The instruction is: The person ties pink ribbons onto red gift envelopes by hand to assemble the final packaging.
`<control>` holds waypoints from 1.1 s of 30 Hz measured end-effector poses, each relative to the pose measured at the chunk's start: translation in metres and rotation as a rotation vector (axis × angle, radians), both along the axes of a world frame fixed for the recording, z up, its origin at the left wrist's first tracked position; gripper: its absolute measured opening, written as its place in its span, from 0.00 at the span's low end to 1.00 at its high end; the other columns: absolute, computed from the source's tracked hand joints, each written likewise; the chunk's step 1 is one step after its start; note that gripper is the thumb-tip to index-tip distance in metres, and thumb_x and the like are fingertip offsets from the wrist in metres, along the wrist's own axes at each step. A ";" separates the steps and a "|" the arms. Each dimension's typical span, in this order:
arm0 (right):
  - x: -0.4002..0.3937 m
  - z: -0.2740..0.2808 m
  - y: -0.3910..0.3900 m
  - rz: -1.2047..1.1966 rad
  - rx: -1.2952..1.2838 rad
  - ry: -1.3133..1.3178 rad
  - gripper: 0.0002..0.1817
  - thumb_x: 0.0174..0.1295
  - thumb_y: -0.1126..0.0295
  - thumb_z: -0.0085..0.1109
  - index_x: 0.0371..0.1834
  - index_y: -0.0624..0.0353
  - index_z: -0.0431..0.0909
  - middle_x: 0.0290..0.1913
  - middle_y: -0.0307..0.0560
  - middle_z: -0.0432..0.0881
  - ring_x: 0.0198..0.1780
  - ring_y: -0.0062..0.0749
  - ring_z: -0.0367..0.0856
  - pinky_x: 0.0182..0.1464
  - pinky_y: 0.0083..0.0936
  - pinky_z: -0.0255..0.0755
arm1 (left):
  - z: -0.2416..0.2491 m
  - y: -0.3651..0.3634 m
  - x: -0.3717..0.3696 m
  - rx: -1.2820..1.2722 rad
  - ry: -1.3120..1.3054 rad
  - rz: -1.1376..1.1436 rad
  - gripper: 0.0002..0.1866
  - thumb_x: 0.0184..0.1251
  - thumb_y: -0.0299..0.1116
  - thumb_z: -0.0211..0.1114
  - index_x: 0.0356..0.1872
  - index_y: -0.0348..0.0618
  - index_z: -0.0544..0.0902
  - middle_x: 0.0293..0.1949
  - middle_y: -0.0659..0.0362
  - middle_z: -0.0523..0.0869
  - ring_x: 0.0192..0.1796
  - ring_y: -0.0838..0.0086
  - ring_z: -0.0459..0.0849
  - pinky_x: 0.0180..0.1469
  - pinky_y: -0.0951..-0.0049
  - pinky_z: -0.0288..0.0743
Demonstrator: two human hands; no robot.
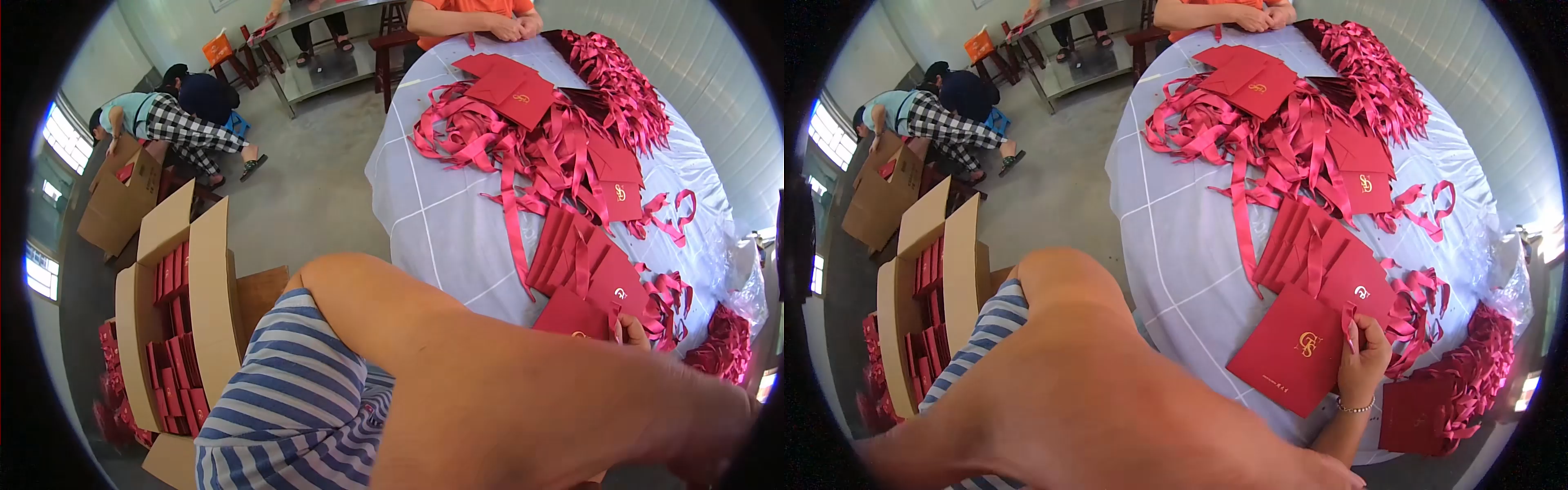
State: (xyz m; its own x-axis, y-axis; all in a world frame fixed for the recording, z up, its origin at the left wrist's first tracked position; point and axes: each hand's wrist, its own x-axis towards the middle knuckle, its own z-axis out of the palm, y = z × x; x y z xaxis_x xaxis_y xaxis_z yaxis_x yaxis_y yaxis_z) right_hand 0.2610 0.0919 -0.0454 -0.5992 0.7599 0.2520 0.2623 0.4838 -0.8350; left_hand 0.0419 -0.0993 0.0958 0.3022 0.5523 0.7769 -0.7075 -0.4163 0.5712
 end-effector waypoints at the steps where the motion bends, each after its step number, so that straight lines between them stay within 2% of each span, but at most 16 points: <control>1: -0.003 0.002 -0.002 0.011 0.054 0.048 0.04 0.68 0.76 0.60 0.38 0.67 0.81 0.29 0.37 0.81 0.33 0.17 0.73 0.38 0.17 0.69 | 0.000 -0.007 -0.003 -0.006 -0.003 0.001 0.58 0.43 0.69 0.75 0.68 0.32 0.69 0.61 0.49 0.80 0.61 0.66 0.79 0.62 0.62 0.73; 10: -0.002 0.002 -0.003 0.002 0.053 0.032 0.04 0.67 0.77 0.60 0.38 0.68 0.81 0.29 0.39 0.81 0.32 0.17 0.73 0.38 0.17 0.69 | -0.005 0.008 -0.006 -0.048 -0.042 0.002 0.54 0.48 0.65 0.75 0.69 0.32 0.69 0.61 0.49 0.79 0.61 0.67 0.80 0.62 0.63 0.73; 11: 0.001 0.003 -0.002 -0.022 0.012 -0.032 0.03 0.67 0.78 0.60 0.38 0.68 0.81 0.29 0.40 0.81 0.33 0.18 0.74 0.38 0.17 0.69 | -0.006 0.011 -0.004 -0.046 -0.044 0.004 0.54 0.48 0.64 0.75 0.69 0.32 0.69 0.61 0.48 0.79 0.61 0.67 0.80 0.62 0.63 0.73; 16: 0.002 -0.005 0.003 0.022 -0.010 0.012 0.03 0.66 0.79 0.60 0.38 0.68 0.81 0.30 0.41 0.81 0.33 0.18 0.75 0.39 0.18 0.70 | -0.006 0.013 -0.003 -0.061 -0.057 0.006 0.52 0.51 0.62 0.75 0.69 0.32 0.69 0.62 0.48 0.79 0.60 0.68 0.80 0.61 0.63 0.74; 18: 0.000 0.000 -0.002 0.010 0.113 0.012 0.03 0.66 0.79 0.61 0.39 0.68 0.81 0.29 0.41 0.81 0.33 0.19 0.75 0.39 0.18 0.70 | -0.011 0.012 0.002 -0.090 -0.068 0.005 0.51 0.52 0.61 0.75 0.69 0.33 0.69 0.62 0.48 0.79 0.60 0.68 0.80 0.61 0.63 0.74; 21: -0.003 0.007 -0.005 0.021 0.168 -0.009 0.03 0.66 0.78 0.61 0.39 0.67 0.81 0.29 0.41 0.81 0.33 0.18 0.74 0.38 0.18 0.70 | -0.017 0.007 0.006 -0.144 -0.096 -0.002 0.50 0.53 0.59 0.75 0.69 0.33 0.69 0.62 0.48 0.79 0.60 0.68 0.80 0.61 0.63 0.74; 25: 0.000 0.000 -0.002 0.005 0.068 0.000 0.04 0.67 0.76 0.61 0.39 0.67 0.81 0.29 0.39 0.81 0.33 0.17 0.74 0.38 0.17 0.69 | -0.020 0.003 -0.009 -0.192 -0.137 -0.006 0.48 0.55 0.57 0.76 0.69 0.33 0.69 0.62 0.48 0.79 0.60 0.69 0.81 0.61 0.64 0.75; 30: -0.002 0.001 -0.002 0.006 0.088 0.036 0.04 0.67 0.77 0.61 0.39 0.68 0.81 0.29 0.38 0.81 0.33 0.16 0.74 0.38 0.16 0.69 | -0.018 -0.003 -0.008 -0.220 -0.144 -0.015 0.46 0.57 0.55 0.76 0.69 0.33 0.69 0.62 0.48 0.79 0.60 0.69 0.81 0.61 0.64 0.75; 32: -0.003 0.010 -0.006 -0.042 -0.029 -0.083 0.04 0.67 0.77 0.61 0.39 0.68 0.81 0.30 0.38 0.82 0.34 0.16 0.74 0.39 0.16 0.70 | -0.012 0.008 -0.022 -0.226 -0.130 -0.029 0.45 0.58 0.54 0.76 0.69 0.33 0.69 0.62 0.48 0.79 0.60 0.69 0.81 0.61 0.64 0.75; 33: -0.002 0.009 -0.009 0.007 0.073 -0.033 0.05 0.68 0.76 0.60 0.39 0.68 0.82 0.30 0.38 0.83 0.34 0.16 0.74 0.39 0.17 0.70 | -0.012 0.013 -0.012 -0.231 -0.117 -0.038 0.45 0.59 0.54 0.76 0.69 0.33 0.69 0.62 0.48 0.79 0.60 0.70 0.81 0.61 0.64 0.75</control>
